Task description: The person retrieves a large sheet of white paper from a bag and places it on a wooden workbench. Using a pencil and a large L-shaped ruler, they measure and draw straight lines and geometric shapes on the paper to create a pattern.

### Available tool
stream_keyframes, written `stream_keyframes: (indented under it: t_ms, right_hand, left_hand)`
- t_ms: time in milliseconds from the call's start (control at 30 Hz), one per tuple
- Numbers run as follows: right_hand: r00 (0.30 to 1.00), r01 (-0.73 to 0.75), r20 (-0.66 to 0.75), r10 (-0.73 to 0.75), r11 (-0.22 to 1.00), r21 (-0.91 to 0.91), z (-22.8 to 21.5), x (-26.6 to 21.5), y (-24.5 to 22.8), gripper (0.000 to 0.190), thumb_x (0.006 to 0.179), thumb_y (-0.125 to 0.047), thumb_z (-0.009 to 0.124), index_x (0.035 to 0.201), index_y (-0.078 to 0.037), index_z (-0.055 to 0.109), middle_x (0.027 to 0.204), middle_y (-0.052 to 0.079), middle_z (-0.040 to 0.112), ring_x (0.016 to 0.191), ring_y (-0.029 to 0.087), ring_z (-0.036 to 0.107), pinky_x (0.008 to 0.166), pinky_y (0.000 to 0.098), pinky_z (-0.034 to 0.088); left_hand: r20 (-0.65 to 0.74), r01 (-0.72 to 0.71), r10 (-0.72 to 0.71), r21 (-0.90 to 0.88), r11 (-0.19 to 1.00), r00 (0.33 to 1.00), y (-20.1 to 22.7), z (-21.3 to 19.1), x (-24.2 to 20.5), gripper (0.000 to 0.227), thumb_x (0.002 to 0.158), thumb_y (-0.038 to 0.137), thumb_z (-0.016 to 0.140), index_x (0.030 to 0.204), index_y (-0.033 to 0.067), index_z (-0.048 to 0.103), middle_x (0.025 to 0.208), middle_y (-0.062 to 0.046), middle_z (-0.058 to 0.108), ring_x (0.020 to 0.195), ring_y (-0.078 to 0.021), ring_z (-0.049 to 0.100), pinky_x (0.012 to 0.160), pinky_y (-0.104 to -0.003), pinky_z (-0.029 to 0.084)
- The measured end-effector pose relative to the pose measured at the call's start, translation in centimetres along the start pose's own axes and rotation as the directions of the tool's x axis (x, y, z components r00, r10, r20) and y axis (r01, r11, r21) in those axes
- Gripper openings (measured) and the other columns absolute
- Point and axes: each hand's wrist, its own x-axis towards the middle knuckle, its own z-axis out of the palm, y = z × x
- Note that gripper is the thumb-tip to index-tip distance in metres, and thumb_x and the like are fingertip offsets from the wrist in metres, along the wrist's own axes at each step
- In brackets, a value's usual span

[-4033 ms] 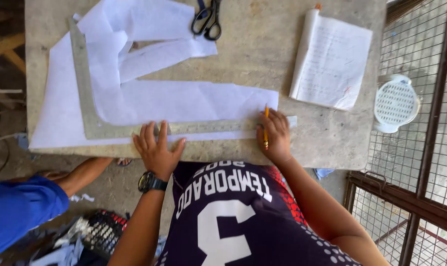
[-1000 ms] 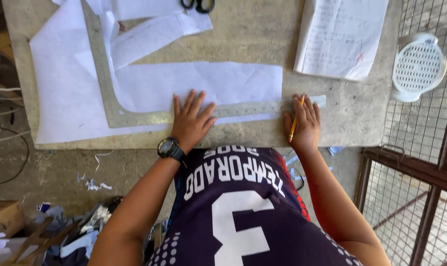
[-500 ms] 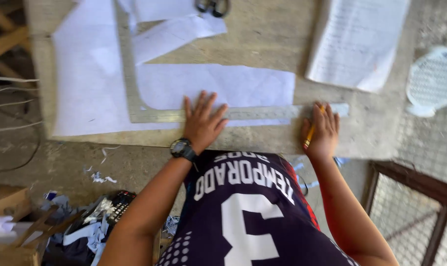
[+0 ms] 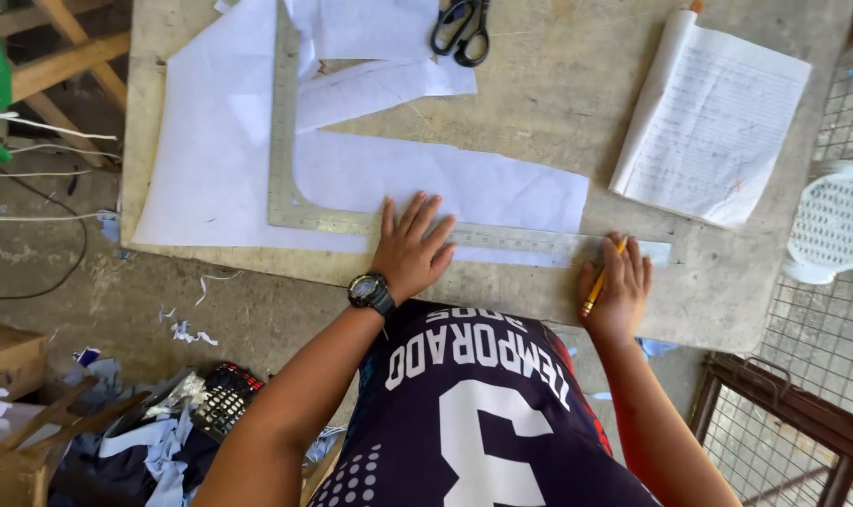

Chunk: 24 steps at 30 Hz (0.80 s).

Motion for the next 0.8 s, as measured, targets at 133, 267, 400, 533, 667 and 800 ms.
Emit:
stream_keyframes:
  t_ms: [133, 267, 400, 533, 667, 800]
  right_hand:
    - [0.999, 0.018, 0.028, -0.018, 1.0, -0.021, 0.3, 0.1, -0.6, 0.038, 0.094, -0.017, 0.068, 0.128, -0.001, 0.066, 0.133, 0.021, 0.068, 0.128, 0.042, 0.061, 0.109, 0.0547, 0.041]
    - [1.0, 0.02, -0.009, -0.019, 1.0, 0.01, 0.6, 0.7, -1.5, 0.038, 0.094, -0.016, 0.069, 0.128, -0.001, 0.067, 0.134, 0.022, 0.067, 0.129, 0.042, 0.06, 0.108, 0.0547, 0.04]
    - [0.999, 0.01, -0.032, -0.011, 1.0, -0.005, 0.4, 1.3, -2.1, 0.04, 0.091, -0.016, 0.069, 0.129, -0.002, 0.066, 0.133, 0.019, 0.068, 0.128, 0.04, 0.06, 0.108, 0.0524, 0.04]
    - [0.998, 0.064, -0.028, -0.061, 0.992, 0.109, -0.6, 1.6, -4.1, 0.036, 0.091, -0.011, 0.064, 0.126, -0.006, 0.068, 0.126, 0.016, 0.071, 0.119, 0.039, 0.064, 0.1, 0.0503, 0.046]
    - [0.986, 0.163, -0.059, -0.155, 0.972, 0.169, -0.1, -0.4, -3.7, 0.025, 0.089, -0.018, 0.067, 0.111, -0.011, 0.077, 0.106, 0.006, 0.077, 0.104, 0.028, 0.072, 0.093, 0.0401, 0.053]
    - [0.994, 0.107, -0.048, -0.103, 0.988, 0.111, -1.2, -1.2, -1.0, 0.022, 0.094, -0.016, 0.067, 0.113, -0.009, 0.076, 0.098, 0.008, 0.076, 0.102, 0.03, 0.071, 0.094, 0.0421, 0.051]
  left_hand:
    - [0.01, 0.008, -0.008, -0.012, 1.0, 1.0, 0.0, -0.2, 0.0, 0.039, 0.1, 0.038, 0.062, 0.131, 0.015, 0.066, 0.145, -0.018, 0.054, 0.138, -0.0398, 0.048, 0.112, -0.073, 0.025]
    - [-0.021, 0.031, -0.03, 0.018, 0.999, 0.999, -0.1, 0.0, 0.1, 0.039, 0.098, 0.036, 0.064, 0.13, 0.0136, 0.066, 0.144, -0.018, 0.055, 0.139, -0.0387, 0.048, 0.113, -0.07, 0.025]
    - [-0.026, 0.029, -0.028, 0.018, 0.999, 0.999, -0.1, 0.1, 0.0, 0.035, 0.097, 0.033, 0.064, 0.128, 0.0162, 0.067, 0.144, -0.016, 0.056, 0.139, -0.0382, 0.048, 0.114, -0.069, 0.024]
    - [-0.017, 0.037, -0.036, 0.03, 0.999, 0.999, -0.1, 0.3, 0.0, 0.035, 0.096, 0.034, 0.065, 0.127, 0.0181, 0.068, 0.142, -0.015, 0.058, 0.139, -0.0378, 0.049, 0.114, -0.069, 0.025]
    - [-0.024, 0.032, -0.032, 0.022, 0.999, 0.999, 0.1, 0.0, -0.1, 0.036, 0.097, 0.037, 0.064, 0.127, 0.0168, 0.069, 0.143, -0.016, 0.058, 0.139, -0.0375, 0.049, 0.114, -0.068, 0.025]
    - [-0.01, 0.055, -0.055, 0.012, 0.998, 0.998, 0.3, -0.2, 0.1, 0.038, 0.095, 0.038, 0.066, 0.126, 0.0167, 0.069, 0.142, -0.015, 0.058, 0.139, -0.0375, 0.049, 0.114, -0.068, 0.025]
